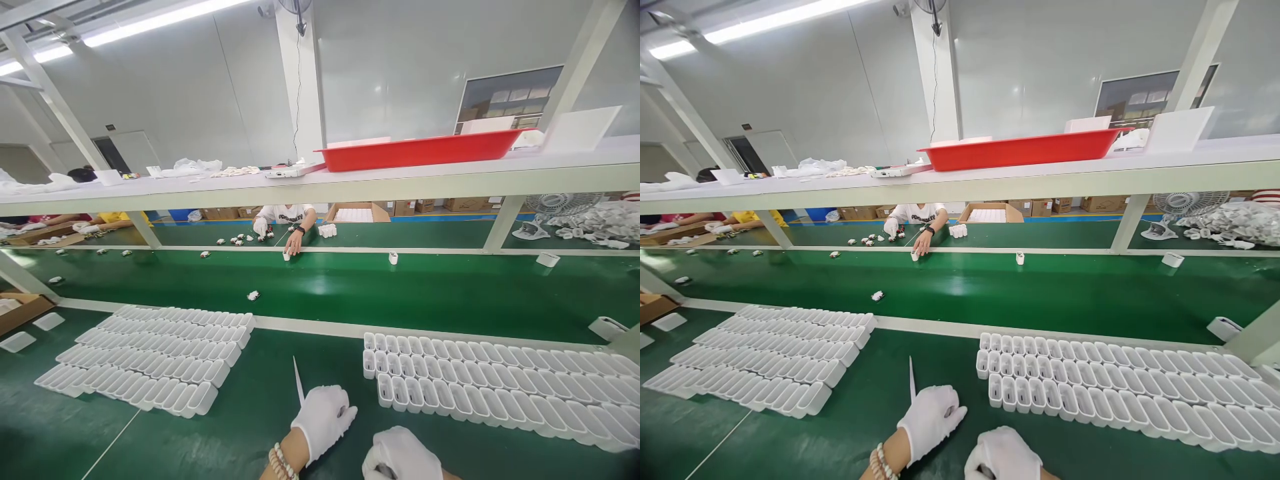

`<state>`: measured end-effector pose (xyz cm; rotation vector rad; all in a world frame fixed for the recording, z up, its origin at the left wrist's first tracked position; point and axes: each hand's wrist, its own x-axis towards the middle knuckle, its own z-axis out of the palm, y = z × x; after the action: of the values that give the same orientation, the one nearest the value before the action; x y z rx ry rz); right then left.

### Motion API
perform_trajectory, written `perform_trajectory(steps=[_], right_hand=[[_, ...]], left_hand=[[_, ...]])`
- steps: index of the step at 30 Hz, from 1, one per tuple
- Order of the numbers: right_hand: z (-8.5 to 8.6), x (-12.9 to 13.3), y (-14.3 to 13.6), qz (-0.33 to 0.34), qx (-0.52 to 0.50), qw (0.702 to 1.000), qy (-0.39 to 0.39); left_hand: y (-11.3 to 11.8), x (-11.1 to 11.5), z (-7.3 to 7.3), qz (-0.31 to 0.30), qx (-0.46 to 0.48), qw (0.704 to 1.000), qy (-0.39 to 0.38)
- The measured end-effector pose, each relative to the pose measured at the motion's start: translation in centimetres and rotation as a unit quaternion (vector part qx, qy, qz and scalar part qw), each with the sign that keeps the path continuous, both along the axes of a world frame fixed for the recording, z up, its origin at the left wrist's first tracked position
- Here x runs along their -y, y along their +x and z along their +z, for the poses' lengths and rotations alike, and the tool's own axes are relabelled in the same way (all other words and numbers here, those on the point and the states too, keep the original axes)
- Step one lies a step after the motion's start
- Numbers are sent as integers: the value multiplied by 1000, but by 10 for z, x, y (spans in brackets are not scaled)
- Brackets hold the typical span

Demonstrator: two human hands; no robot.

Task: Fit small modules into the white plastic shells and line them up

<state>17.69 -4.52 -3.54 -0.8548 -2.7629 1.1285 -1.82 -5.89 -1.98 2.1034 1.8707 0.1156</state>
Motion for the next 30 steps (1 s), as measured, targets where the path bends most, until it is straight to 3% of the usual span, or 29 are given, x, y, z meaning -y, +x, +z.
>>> perform_trajectory(steps=[6,10,15,21,25,28,30], right_hand=[[1,0,0,9,-11,1000,4],[2,0,2,13,-23,1000,10],[3,0,2,27,-36,999,13],[5,-2,1,35,-39,998,18],[1,0,0,23,-25,999,22],[-4,3,0,3,-7,999,33],[-8,4,0,-2,5,999,39]], left_hand=[[-7,3,0,0,76,997,30],[-4,-4,9,-18,145,988,53],[12,-24,17,-75,70,993,56],[29,-42,6,-22,74,993,88],[32,-29,10,1,121,987,107],[25,-9,11,-3,241,966,94],[16,3,7,10,415,908,48]])
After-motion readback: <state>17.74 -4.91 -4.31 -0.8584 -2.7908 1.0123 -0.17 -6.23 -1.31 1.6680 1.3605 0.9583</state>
